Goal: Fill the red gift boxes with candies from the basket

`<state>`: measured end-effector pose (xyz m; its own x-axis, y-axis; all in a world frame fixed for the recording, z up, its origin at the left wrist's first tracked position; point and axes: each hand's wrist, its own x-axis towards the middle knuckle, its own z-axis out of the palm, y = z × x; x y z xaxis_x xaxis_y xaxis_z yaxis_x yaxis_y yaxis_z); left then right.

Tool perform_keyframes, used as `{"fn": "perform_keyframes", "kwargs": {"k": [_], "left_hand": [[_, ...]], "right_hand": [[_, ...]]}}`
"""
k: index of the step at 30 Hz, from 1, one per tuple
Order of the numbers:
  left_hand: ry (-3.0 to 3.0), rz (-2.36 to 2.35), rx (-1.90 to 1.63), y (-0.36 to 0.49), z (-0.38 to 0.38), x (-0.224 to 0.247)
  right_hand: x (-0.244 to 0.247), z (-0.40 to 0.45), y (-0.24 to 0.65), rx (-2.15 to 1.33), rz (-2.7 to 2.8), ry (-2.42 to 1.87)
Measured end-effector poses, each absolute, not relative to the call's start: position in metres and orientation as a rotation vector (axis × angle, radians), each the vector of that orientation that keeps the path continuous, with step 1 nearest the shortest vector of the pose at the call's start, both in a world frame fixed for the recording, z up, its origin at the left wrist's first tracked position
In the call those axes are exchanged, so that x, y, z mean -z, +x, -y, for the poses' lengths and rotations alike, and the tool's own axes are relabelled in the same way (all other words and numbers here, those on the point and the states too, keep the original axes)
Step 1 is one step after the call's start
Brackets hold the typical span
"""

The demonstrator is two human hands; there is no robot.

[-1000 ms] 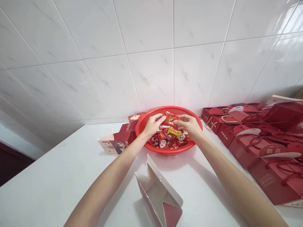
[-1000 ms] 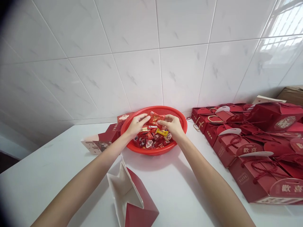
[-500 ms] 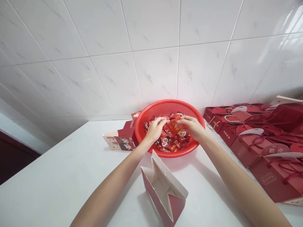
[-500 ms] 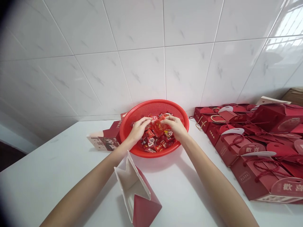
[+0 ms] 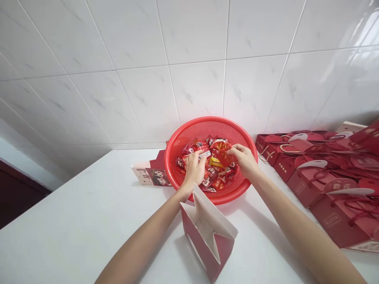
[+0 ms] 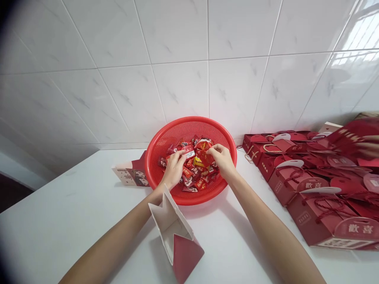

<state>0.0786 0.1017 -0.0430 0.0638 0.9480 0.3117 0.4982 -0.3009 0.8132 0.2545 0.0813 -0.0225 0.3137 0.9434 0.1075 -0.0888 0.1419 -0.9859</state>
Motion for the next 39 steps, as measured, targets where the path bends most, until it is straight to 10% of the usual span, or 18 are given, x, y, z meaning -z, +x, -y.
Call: {"fn": "perform_keyframes", "kwargs": {"k": [17, 39], "left_hand": [[2.412, -1.602, -0.227, 0.084, -0.122, 0.036], [2.472, -1.586, -0.085, 0.096, -0.154, 0.030]], "right_hand": [[0.021, -0.078, 0.256, -0.968, 0.950, -1.073], [0.026, -0.091, 0.263, -1.000, 0.851, -0.965]]}}
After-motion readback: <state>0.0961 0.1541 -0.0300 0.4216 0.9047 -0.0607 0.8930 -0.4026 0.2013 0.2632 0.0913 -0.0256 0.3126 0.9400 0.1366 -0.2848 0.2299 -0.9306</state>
